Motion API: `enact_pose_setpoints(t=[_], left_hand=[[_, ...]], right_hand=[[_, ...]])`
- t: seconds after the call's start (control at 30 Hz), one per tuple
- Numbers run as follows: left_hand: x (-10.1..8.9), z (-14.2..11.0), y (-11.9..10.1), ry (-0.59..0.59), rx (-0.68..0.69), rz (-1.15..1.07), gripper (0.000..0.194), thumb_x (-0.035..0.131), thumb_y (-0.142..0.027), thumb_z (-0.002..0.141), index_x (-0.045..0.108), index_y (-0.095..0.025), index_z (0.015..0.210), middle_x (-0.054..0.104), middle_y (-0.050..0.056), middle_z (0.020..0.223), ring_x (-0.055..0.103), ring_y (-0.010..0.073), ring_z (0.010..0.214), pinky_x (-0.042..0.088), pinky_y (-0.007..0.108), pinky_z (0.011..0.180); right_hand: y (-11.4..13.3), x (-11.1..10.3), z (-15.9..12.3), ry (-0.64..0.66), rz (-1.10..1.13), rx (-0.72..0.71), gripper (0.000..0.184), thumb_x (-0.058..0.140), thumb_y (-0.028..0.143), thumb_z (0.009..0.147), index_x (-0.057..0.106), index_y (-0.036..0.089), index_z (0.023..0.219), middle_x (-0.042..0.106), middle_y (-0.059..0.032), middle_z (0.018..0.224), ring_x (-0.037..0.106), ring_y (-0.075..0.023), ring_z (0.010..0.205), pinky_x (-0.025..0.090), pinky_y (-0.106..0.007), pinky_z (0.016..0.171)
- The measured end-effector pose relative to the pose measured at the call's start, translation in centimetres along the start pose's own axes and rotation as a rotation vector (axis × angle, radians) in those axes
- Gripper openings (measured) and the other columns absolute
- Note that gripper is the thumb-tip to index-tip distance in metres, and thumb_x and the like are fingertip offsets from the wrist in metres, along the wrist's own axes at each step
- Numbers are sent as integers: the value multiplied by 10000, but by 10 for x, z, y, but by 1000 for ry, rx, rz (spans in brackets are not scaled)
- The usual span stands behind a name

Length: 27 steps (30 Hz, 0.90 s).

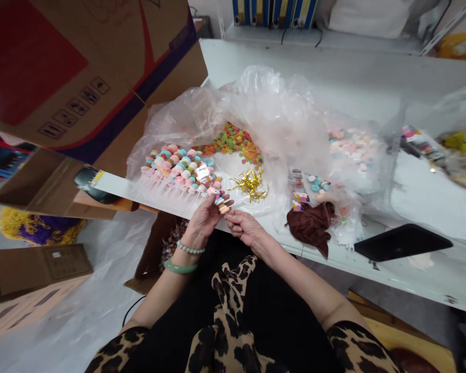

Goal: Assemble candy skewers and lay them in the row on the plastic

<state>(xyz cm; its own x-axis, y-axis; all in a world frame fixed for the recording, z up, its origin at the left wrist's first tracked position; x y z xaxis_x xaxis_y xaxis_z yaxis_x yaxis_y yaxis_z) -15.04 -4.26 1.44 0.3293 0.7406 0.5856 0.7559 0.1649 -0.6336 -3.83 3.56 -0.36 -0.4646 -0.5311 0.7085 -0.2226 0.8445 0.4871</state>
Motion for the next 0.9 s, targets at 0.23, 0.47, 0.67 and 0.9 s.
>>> enact_pose_setpoints(t=[0.23,0.47,0.67,0.9], left_hand=[[-3,9,-37,55,82,-37,252,742,-342,792,671,-174,966,720,67,970,701,198,874,560,340,827],[-6,19,-29,7,197,-168,181,706,-324,834,645,-158,870,695,46,873,696,171,847,561,278,740],[-2,14,-17,-11,265,-132,196,725,-325,816,666,-140,844,713,72,925,703,166,834,550,241,705],[0,14,-10,-58,238,-63,248,744,-375,794,671,-147,858,719,56,864,702,160,756,567,306,756]], right_hand=[[11,2,-6,-208,-330,-105,245,749,305,592,605,147,711,505,66,485,207,-8,366,48,-201,399],[20,4,-8,-389,-527,-383,206,684,372,633,620,177,655,496,66,508,303,-60,460,197,-227,460],[17,-2,-4,-406,-556,-366,210,660,391,645,604,189,658,484,64,510,322,-78,465,248,-236,483],[16,-5,-10,-451,-1031,-676,163,554,308,786,634,212,681,599,7,639,541,-149,640,393,-270,648]])
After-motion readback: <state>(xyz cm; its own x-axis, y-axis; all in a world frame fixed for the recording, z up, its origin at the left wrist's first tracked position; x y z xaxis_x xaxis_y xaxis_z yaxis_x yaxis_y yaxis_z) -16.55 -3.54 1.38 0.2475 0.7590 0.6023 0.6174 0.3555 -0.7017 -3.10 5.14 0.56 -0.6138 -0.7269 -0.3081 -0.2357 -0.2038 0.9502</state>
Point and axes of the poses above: each hand's wrist, its own z-axis towards the middle knuckle, its own x-axis out of the palm, y = z × x, the point moved 1 cm from there along z, towards the middle knuckle
